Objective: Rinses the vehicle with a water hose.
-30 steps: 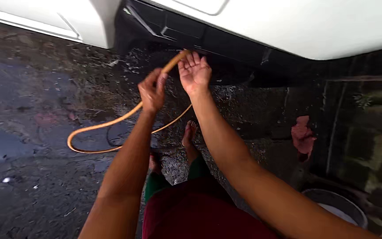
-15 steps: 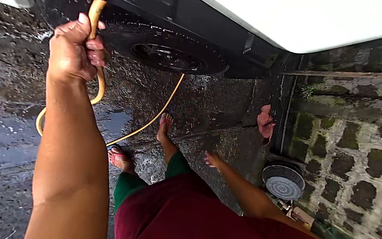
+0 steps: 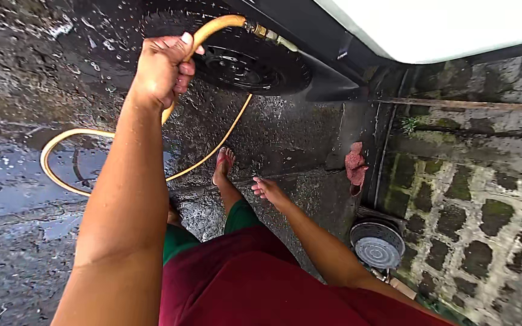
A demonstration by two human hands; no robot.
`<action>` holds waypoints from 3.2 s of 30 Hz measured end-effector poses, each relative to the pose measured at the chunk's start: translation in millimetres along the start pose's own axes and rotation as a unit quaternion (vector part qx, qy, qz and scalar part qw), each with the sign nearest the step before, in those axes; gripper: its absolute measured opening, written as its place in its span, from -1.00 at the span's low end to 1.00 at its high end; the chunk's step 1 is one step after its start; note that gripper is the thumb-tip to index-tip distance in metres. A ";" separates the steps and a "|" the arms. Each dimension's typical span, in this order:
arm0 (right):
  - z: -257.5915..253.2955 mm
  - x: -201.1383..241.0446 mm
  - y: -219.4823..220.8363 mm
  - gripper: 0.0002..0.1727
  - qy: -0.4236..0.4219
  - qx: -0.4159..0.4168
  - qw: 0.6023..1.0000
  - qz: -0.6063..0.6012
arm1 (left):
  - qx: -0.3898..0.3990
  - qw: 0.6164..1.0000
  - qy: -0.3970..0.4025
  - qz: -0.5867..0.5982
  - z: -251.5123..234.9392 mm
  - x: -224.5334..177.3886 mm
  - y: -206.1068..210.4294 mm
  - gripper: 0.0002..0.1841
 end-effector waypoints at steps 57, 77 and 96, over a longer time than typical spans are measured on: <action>-115.2 286.3 -229.7 -0.64 -0.356 0.371 0.820 -0.253 | 0.111 0.816 0.099 0.559 -79.4 -44.5 123.3 -0.13; 41.2 300.7 -138.9 -0.42 -0.382 0.077 0.912 0.127 | -0.400 0.825 -0.014 0.399 -55.7 2.5 -125.9 -0.65; 246.2 340.0 -14.8 -0.44 -0.405 -0.134 0.847 0.318 | -0.382 0.842 -0.154 -0.350 135.4 40.3 -113.2 -0.32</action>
Point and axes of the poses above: each hand's wrist, its own z-axis away from the middle knuckle, its own y-axis out of the palm, x = y × z, the point moved 9 cm from there along -z, towards the middle knuckle, and after that the axes turned 9 degrees about -y, right-handed, at the moved point
